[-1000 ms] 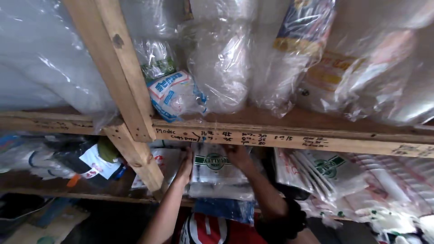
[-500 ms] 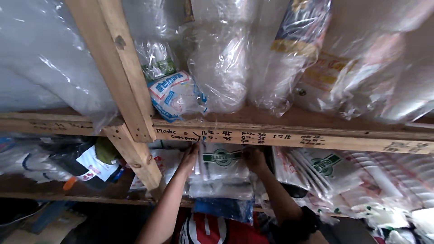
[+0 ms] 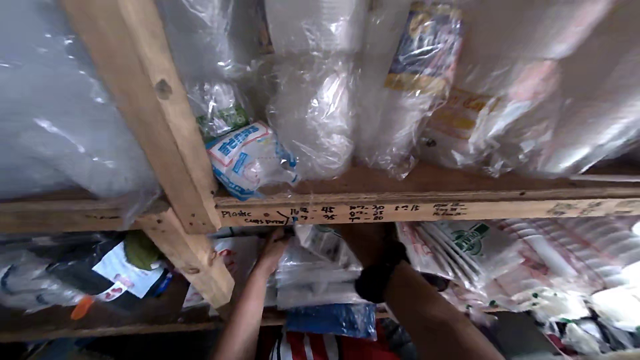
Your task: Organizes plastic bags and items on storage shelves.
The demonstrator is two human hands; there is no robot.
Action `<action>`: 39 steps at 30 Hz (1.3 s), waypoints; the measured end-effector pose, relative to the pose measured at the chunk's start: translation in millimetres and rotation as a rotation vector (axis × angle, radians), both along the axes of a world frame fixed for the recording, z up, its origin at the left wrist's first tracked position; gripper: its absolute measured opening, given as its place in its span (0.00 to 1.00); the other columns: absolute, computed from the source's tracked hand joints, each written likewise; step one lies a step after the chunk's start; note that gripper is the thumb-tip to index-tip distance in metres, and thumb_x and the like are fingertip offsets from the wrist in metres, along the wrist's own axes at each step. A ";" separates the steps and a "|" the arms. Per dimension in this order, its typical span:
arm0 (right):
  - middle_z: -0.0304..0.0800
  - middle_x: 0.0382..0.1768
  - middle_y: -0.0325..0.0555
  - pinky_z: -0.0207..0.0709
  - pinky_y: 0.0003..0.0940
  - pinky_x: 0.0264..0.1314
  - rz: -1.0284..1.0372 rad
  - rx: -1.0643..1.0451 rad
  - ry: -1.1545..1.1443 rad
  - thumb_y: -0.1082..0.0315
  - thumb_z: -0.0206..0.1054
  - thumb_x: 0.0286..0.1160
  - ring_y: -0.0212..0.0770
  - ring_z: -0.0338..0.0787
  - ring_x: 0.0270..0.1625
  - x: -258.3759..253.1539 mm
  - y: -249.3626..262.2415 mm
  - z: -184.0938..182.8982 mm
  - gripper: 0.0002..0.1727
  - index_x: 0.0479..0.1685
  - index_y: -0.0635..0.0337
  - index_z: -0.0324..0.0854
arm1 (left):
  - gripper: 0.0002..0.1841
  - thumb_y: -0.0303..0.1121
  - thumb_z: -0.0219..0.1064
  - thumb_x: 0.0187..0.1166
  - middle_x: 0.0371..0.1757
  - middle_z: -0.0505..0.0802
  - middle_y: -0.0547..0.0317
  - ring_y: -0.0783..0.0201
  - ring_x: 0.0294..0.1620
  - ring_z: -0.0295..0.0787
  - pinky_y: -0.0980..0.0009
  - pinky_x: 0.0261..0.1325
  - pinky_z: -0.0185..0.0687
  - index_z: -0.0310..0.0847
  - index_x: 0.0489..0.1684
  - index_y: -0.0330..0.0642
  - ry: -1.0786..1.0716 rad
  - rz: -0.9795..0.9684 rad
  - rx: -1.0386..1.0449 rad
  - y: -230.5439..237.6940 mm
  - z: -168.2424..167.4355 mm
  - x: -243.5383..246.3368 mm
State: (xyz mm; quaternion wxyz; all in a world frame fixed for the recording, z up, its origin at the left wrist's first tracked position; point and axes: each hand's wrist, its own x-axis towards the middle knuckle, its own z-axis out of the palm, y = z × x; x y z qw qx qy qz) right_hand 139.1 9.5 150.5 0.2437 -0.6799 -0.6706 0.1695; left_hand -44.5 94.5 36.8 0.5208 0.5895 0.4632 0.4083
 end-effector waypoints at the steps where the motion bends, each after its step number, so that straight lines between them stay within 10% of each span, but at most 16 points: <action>1: 0.75 0.79 0.66 0.56 0.50 0.90 0.108 -0.031 -0.045 0.58 0.55 0.91 0.57 0.70 0.86 -11.9 16.6 -5.5 0.28 0.79 0.71 0.72 | 0.19 0.25 0.55 0.88 0.72 0.83 0.43 0.57 0.71 0.80 0.58 0.74 0.77 0.73 0.76 0.32 -0.067 0.052 -0.083 -2.7 1.6 2.3; 5: 0.87 0.67 0.65 0.70 0.55 0.80 0.435 0.272 -0.175 0.68 0.59 0.86 0.62 0.83 0.74 -45.2 56.5 -59.4 0.18 0.65 0.68 0.85 | 0.22 0.46 0.45 0.94 0.48 0.90 0.53 0.64 0.45 0.88 0.61 0.47 0.86 0.77 0.65 0.39 -0.245 0.148 -0.314 -8.7 9.5 1.6; 9: 0.89 0.63 0.66 0.78 0.50 0.74 0.433 0.538 -0.058 0.83 0.70 0.65 0.62 0.88 0.67 -25.5 19.5 -53.9 0.16 0.53 0.68 0.92 | 0.21 0.38 0.56 0.90 0.67 0.86 0.48 0.61 0.64 0.83 0.57 0.66 0.80 0.71 0.76 0.37 -0.013 0.066 -0.123 -5.9 -4.0 -3.5; 13: 0.91 0.59 0.67 0.79 0.52 0.72 -0.235 0.560 0.004 0.73 0.71 0.69 0.61 0.90 0.64 59.2 -45.7 -33.6 0.15 0.53 0.70 0.91 | 0.37 0.30 0.66 0.81 0.87 0.65 0.29 0.44 0.90 0.60 0.53 0.90 0.56 0.53 0.89 0.26 0.135 -0.038 0.288 -8.4 -6.5 -1.6; 17: 0.77 0.73 0.73 0.70 0.56 0.81 -0.929 0.414 0.079 0.71 0.67 0.75 0.68 0.76 0.77 195.5 -116.4 -63.6 0.18 0.62 0.70 0.86 | 0.39 0.27 0.64 0.82 0.89 0.62 0.31 0.50 0.89 0.60 0.59 0.88 0.57 0.45 0.91 0.28 0.085 -0.014 0.215 -15.1 12.3 -5.3; 22: 0.79 0.71 0.72 0.70 0.58 0.78 -1.249 0.214 0.367 0.65 0.66 0.81 0.66 0.79 0.75 253.0 -176.6 -98.0 0.24 0.72 0.72 0.77 | 0.44 0.31 0.67 0.80 0.89 0.55 0.22 0.35 0.90 0.54 0.49 0.90 0.53 0.40 0.92 0.26 0.336 0.083 0.253 -6.0 2.9 -0.6; 26: 0.85 0.46 0.66 0.79 0.51 0.51 -1.308 0.300 0.845 0.59 0.66 0.84 0.53 0.84 0.43 263.7 -163.7 -126.0 0.24 0.57 0.78 0.80 | 0.37 0.38 0.62 0.85 0.85 0.60 0.15 0.23 0.88 0.53 0.41 0.90 0.46 0.53 0.85 0.18 0.518 0.156 0.472 -20.1 5.1 9.5; 30: 0.81 0.66 0.71 0.76 0.60 0.68 -1.355 0.223 0.979 0.52 0.76 0.74 0.62 0.83 0.66 269.5 -148.0 -115.2 0.37 0.71 0.75 0.74 | 0.37 0.42 0.65 0.82 0.84 0.62 0.14 0.17 0.86 0.52 0.32 0.87 0.46 0.61 0.84 0.23 0.625 0.158 0.607 -35.0 7.2 21.5; 35: 0.82 0.65 0.66 0.78 0.60 0.64 -1.344 0.124 1.023 0.57 0.78 0.69 0.59 0.84 0.64 275.8 -141.1 -110.5 0.34 0.70 0.71 0.75 | 0.29 0.38 0.67 0.75 0.81 0.64 0.11 0.11 0.82 0.53 0.30 0.83 0.52 0.77 0.72 0.25 0.357 0.066 0.772 -83.1 18.9 58.1; 39: 0.86 0.56 0.65 0.81 0.54 0.57 -1.224 0.366 1.040 0.68 0.72 0.74 0.54 0.87 0.55 249.2 -138.7 -96.4 0.23 0.64 0.72 0.78 | 0.25 0.39 0.67 0.76 0.74 0.79 0.23 0.30 0.77 0.74 0.44 0.76 0.74 0.83 0.64 0.26 0.123 -0.220 0.720 -125.8 12.9 93.9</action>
